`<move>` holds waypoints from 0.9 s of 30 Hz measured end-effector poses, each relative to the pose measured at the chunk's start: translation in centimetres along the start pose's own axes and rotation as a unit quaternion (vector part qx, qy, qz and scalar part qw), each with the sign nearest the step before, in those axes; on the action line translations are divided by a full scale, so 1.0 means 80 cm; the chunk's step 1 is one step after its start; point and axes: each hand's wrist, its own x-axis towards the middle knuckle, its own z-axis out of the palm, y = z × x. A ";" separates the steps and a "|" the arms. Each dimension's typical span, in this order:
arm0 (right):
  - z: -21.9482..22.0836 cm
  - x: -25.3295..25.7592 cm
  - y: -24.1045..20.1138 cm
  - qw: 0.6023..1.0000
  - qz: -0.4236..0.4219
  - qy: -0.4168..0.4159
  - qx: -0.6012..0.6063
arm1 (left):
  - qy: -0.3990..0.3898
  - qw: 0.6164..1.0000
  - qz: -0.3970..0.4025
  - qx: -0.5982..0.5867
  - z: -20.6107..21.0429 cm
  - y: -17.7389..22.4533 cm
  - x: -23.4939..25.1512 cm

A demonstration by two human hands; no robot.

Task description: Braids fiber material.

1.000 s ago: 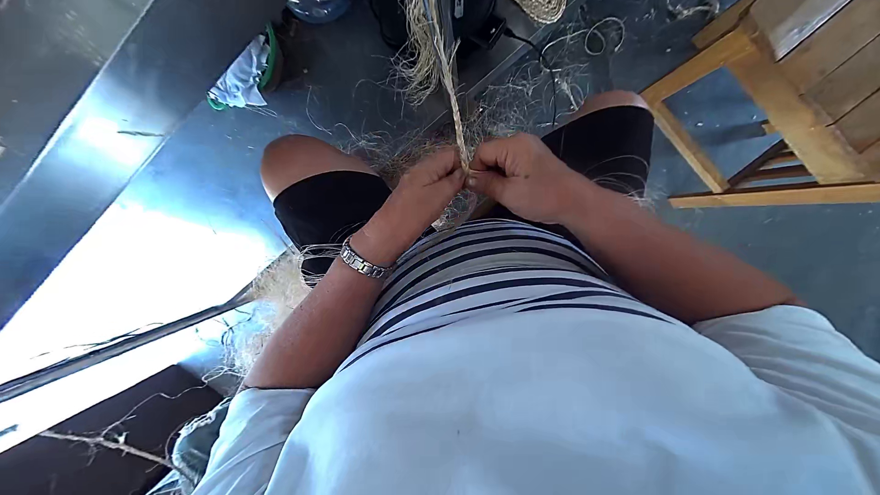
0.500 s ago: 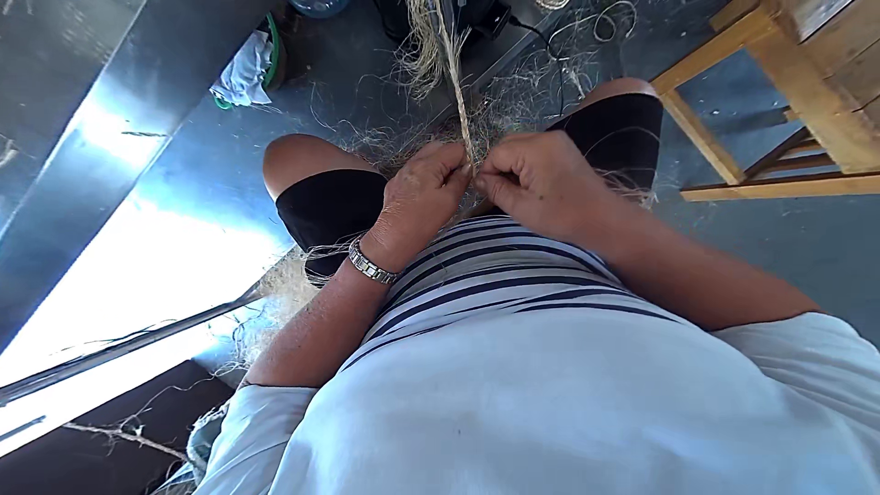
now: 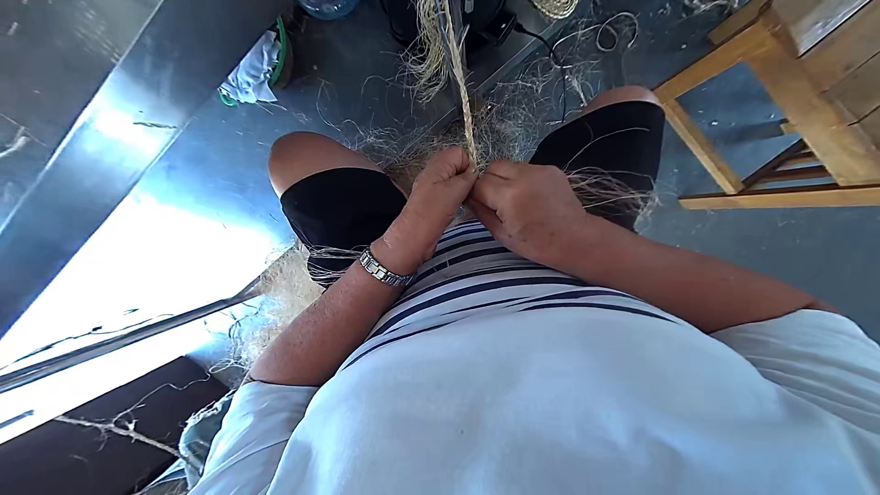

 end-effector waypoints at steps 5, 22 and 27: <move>-0.034 -0.025 0.030 0.977 -0.002 -0.089 0.196 | 0.020 0.994 0.001 -0.109 -0.014 0.001 -0.003; -0.123 -0.237 0.208 0.849 0.507 -0.111 -0.095 | -0.009 0.994 0.091 -0.065 -0.046 -0.008 -0.014; -0.091 -0.052 0.130 0.940 0.108 0.248 0.207 | 0.007 0.996 0.086 -0.039 -0.032 -0.010 -0.009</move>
